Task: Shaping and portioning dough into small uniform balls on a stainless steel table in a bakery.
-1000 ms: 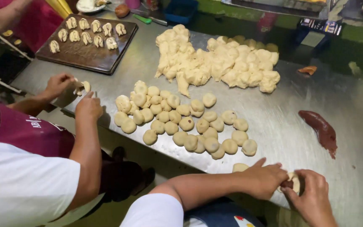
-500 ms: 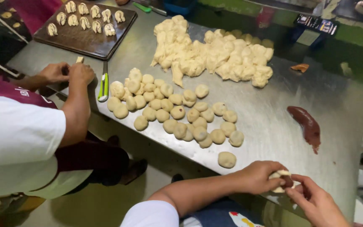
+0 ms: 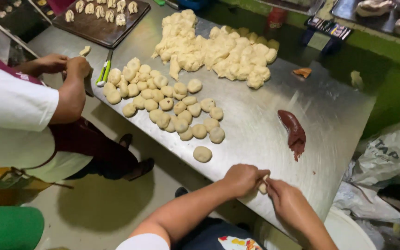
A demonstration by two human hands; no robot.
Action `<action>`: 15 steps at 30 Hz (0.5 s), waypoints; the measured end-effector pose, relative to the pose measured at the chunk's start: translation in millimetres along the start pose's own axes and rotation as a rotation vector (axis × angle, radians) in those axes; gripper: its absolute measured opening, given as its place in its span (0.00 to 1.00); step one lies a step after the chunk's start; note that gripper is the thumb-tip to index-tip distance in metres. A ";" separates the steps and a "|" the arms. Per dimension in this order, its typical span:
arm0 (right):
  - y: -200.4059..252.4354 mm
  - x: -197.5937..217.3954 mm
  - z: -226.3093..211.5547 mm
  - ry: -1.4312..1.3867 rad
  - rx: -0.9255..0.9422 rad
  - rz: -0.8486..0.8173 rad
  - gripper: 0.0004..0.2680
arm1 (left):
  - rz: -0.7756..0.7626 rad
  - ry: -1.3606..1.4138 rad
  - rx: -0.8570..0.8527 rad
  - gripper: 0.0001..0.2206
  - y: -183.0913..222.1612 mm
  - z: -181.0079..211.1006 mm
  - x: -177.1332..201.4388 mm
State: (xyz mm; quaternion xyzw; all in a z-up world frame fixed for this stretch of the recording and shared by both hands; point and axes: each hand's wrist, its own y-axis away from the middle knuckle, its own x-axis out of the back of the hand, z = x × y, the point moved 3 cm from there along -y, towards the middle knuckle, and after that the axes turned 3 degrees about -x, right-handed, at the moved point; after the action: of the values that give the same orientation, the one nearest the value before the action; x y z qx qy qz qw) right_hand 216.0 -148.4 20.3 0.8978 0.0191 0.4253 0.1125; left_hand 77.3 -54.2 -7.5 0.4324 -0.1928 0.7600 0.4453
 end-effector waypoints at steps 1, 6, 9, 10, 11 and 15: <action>-11.1 -2.5 7.7 -0.007 0.000 -0.011 0.13 | -0.007 0.002 0.011 0.11 1.3 -0.6 -6.7; -39.7 15.9 6.0 0.112 -0.354 0.024 0.16 | -0.013 0.338 0.121 0.45 25.5 17.8 16.1; -34.2 11.2 3.5 -0.048 -0.314 0.044 0.14 | 0.192 0.325 0.091 0.34 16.4 -7.1 -25.1; -27.6 10.7 4.0 -0.044 -0.330 0.025 0.14 | 0.179 0.344 0.101 0.34 11.7 -13.3 -28.2; -24.3 11.3 0.8 -0.139 -0.225 0.046 0.15 | 0.247 0.347 0.063 0.26 6.1 -20.4 -28.4; -18.0 -18.9 20.4 -0.004 0.131 0.344 0.04 | 0.223 0.258 -0.021 0.08 -4.4 -28.1 -22.8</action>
State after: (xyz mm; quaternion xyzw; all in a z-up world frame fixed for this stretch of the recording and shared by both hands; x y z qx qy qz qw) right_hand 220.7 -137.2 -10.5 0.8941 -0.1073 0.4344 -0.0205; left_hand 72.6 -44.5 -42.3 0.3023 -0.1888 0.8517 0.3841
